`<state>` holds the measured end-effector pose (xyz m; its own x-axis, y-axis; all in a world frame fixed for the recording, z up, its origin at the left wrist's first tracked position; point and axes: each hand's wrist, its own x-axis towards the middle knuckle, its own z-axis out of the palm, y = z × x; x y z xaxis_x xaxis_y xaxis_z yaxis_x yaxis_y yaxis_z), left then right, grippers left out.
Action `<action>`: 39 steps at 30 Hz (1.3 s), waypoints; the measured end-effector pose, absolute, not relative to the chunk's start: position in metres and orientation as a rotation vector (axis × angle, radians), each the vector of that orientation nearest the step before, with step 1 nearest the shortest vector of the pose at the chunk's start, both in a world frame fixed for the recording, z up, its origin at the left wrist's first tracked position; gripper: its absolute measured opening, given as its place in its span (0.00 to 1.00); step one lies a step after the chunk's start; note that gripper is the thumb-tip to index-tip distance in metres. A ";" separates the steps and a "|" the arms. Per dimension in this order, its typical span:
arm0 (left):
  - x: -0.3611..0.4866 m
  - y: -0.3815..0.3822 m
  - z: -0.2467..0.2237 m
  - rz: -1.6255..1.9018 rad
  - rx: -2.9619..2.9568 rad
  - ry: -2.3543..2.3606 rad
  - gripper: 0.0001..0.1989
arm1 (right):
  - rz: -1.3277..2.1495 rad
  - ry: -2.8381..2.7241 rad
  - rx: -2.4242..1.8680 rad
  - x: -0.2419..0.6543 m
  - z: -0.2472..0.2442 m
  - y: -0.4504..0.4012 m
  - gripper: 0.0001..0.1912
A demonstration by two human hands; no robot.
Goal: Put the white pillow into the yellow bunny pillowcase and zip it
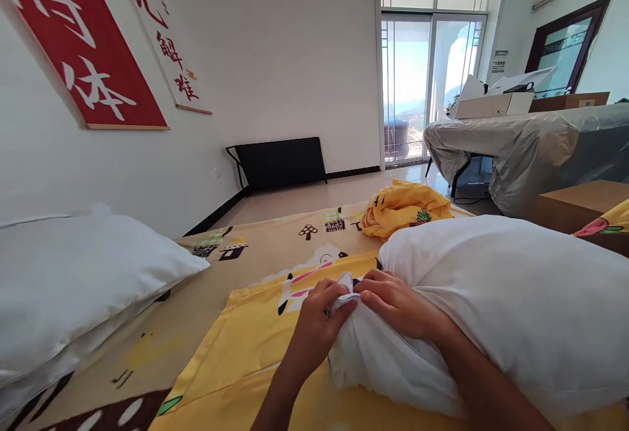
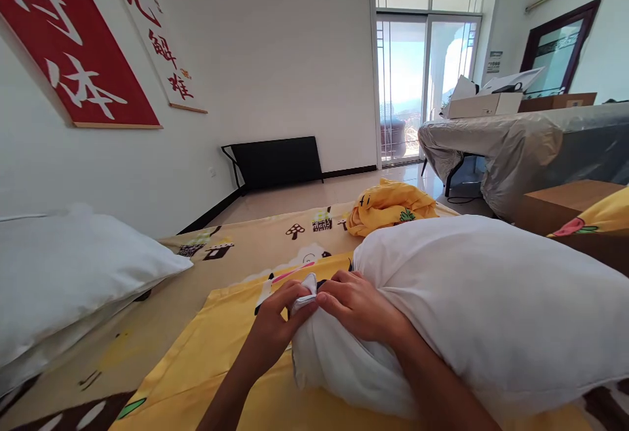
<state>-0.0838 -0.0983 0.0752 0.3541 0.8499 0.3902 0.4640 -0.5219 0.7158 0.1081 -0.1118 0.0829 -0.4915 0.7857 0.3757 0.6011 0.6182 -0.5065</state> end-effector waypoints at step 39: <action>-0.074 -0.135 0.082 1.712 2.127 1.165 0.13 | 0.071 -1.685 -1.150 0.093 0.058 -0.103 0.11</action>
